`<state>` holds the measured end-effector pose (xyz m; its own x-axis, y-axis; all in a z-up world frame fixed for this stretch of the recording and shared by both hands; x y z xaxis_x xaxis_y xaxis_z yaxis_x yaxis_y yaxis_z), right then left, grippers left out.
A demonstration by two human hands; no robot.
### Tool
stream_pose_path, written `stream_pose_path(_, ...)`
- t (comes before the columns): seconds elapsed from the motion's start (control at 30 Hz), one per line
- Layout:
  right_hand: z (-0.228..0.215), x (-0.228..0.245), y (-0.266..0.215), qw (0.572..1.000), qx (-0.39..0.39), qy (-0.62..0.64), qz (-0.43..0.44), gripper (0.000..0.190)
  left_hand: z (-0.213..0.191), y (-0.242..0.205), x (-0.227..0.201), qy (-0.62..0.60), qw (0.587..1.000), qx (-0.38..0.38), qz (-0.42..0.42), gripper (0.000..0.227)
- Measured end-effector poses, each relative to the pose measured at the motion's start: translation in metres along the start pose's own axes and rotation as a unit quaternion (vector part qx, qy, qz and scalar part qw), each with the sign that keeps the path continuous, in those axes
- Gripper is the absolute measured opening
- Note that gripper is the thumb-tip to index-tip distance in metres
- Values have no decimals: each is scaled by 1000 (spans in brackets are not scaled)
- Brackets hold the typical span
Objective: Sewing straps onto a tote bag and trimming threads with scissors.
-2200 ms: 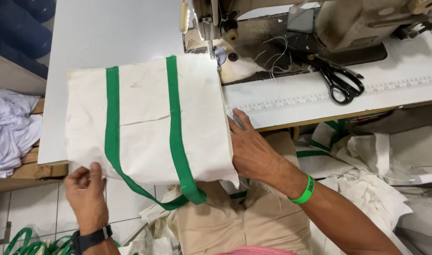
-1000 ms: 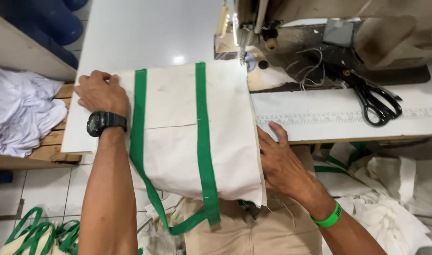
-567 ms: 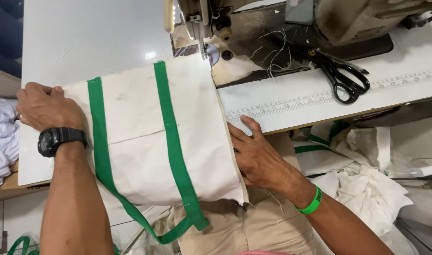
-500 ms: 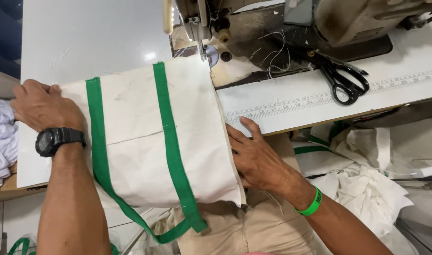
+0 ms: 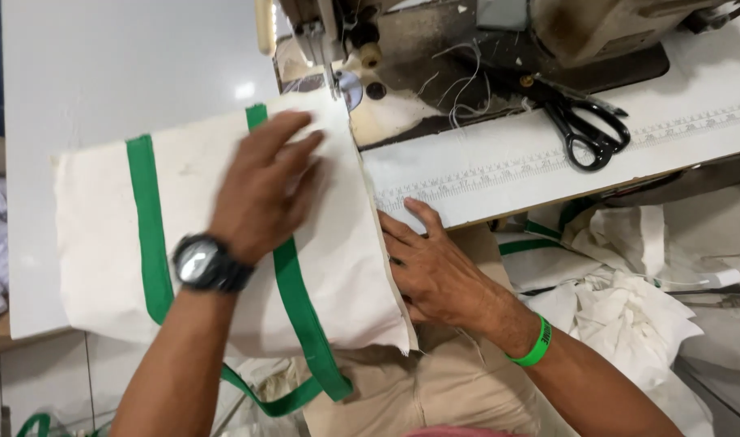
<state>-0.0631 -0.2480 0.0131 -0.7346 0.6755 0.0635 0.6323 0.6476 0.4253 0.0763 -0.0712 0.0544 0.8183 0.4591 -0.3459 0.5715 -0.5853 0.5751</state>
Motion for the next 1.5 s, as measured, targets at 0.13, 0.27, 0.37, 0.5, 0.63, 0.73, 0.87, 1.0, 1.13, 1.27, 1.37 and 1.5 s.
stream_pose_path(0.13, -8, -2, 6, 1000, 3, -15, -1, 60, 50, -1, -6, 3, 986, 160, -39, 64)
stream_pose_path(0.27, -10, -3, 5, 1000, 0, -5, 0, 66, 48, -9, -8, 2, 969, 236, -74, 74)
stream_pose_path(0.37, -9, -3, 4, 1000, 0, -8, -4, 57, 41, -14, -8, -38, 972, 233, -13, 63)
stream_pose_path(0.5, -16, 10, 10, 1000, -15, -10, -1, 33, 38, -16, -13, -45, 973, 225, 20, 55)
stream_pose_path(0.63, -30, 27, 17, 998, -66, -18, -13, 20, 36, -14, -17, -36, 978, 200, 49, 46)
stream_pose_path(0.73, -32, 25, 18, 997, -76, -29, -10, 18, 34, -15, -19, -36, 980, 184, 62, 41)
stream_pose_path(0.87, -25, 13, 19, 995, -50, -77, 38, 23, 33, -17, -19, -34, 980, 184, 69, 40)
stream_pose_path(1.0, -22, 6, 19, 993, -44, -104, 30, 24, 29, -15, -23, -56, 979, 183, 69, 40)
stream_pose_path(1.13, -22, 2, 17, 995, -36, -93, 28, 29, 28, -22, -23, -60, 975, 196, 83, 41)
stream_pose_path(1.27, -24, 1, 15, 993, -49, -102, 22, 26, 29, -30, -22, -23, 972, 208, 102, 46)
stream_pose_path(1.37, -24, -2, 12, 995, -38, -91, 23, 25, 30, -27, -27, -37, 972, 210, 102, 42)
stream_pose_path(1.5, -16, -8, 3, 994, 13, -103, 38, 42, 32, -27, -26, -41, 972, 212, 93, 42)
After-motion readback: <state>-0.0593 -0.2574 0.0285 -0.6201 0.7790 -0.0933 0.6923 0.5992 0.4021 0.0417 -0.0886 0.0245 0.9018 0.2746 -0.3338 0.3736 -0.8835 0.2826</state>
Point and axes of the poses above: each hand's wrist, its own y-axis towards the middle knuckle, its own z-axis out of the palm, x = y × z, the point moved 7 cm from there along y, towards the middle knuckle, and after that the axes turned 11 degrees about -y, right-handed, at the moved point
